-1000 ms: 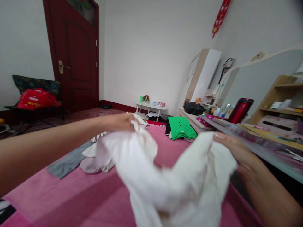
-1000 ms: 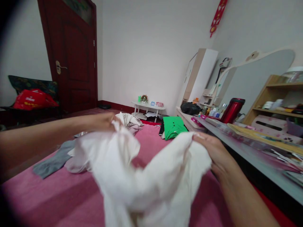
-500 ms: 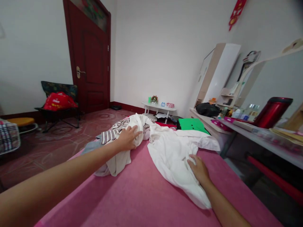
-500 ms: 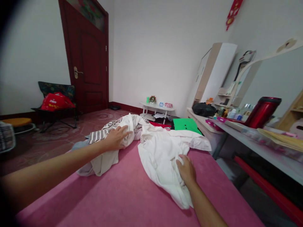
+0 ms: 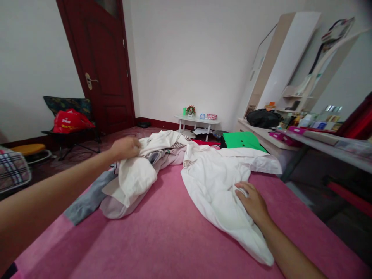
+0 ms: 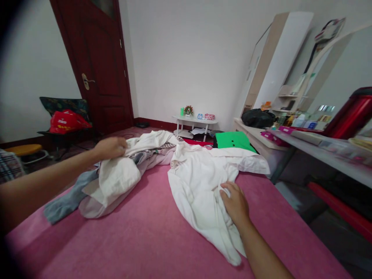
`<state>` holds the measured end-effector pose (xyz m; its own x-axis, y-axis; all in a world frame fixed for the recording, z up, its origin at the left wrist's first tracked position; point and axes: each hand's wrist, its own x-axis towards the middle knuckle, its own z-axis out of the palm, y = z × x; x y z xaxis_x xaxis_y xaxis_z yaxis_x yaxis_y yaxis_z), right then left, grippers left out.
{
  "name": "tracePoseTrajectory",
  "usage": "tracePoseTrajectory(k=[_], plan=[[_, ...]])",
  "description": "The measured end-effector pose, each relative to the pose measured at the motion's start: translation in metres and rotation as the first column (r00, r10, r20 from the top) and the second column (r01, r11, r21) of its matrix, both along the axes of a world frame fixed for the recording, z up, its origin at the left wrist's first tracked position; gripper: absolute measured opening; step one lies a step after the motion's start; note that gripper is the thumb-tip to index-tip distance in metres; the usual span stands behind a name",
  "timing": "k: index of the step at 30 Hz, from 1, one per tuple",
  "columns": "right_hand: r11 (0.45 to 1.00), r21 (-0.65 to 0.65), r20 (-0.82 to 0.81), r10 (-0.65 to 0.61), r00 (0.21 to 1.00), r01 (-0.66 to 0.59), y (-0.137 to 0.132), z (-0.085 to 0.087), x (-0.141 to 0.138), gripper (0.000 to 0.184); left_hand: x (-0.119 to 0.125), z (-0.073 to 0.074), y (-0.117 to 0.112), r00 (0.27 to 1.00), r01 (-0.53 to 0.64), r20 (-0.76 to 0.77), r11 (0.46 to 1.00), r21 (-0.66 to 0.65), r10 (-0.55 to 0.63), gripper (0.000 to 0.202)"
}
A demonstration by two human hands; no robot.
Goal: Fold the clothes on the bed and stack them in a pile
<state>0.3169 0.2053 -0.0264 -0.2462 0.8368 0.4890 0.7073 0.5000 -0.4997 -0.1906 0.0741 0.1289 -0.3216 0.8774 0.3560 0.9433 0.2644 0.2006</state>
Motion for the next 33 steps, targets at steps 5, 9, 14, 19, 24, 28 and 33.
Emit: tracePoseTrajectory(k=[5, 9, 14, 19, 24, 28, 33], plan=[[1.000, 0.010, 0.020, -0.015, 1.000, 0.015, -0.003, 0.003, -0.002, 0.032, 0.015, -0.024, -0.010, 0.945, -0.059, -0.324, 0.954, -0.293, -0.041, 0.025], [1.000, -0.001, 0.011, -0.031, 0.999, 0.031, -0.005, 0.005, -0.004, 0.032, 0.085, -0.004, -0.005, 0.815, 0.151, -0.550, 0.983, -0.102, -0.182, 0.023], [0.998, -0.014, -0.068, -0.054, 0.996, 0.054, -0.010, 0.008, -0.004, 0.032, 0.211, -0.035, -0.029, 0.587, 0.772, -0.197, 0.616, -0.157, -0.785, 0.034], [0.994, -0.069, -0.184, -0.096, 0.978, 0.084, -0.017, 0.013, -0.004, 0.033, 0.276, -0.067, -0.060, 0.344, 0.938, -0.090, 0.346, -0.011, -0.935, 0.031], [0.992, -0.080, -0.154, -0.105, 0.983, 0.093, -0.017, 0.014, -0.004, 0.033, 0.292, -0.061, -0.028, 0.479, 0.829, 0.207, 0.518, 0.213, -0.853, 0.059], [0.989, -0.120, -0.229, -0.112, 0.967, 0.086, -0.014, 0.011, -0.001, 0.037, 0.287, -0.072, 0.021, 0.603, 0.732, 0.508, 0.680, -0.045, -0.616, 0.073], [0.984, -0.179, -0.361, -0.083, 0.929, 0.018, -0.012, 0.009, 0.006, 0.043, 0.263, -0.080, 0.018, 0.451, 0.862, 0.655, 0.485, -0.146, -0.606, 0.044]])
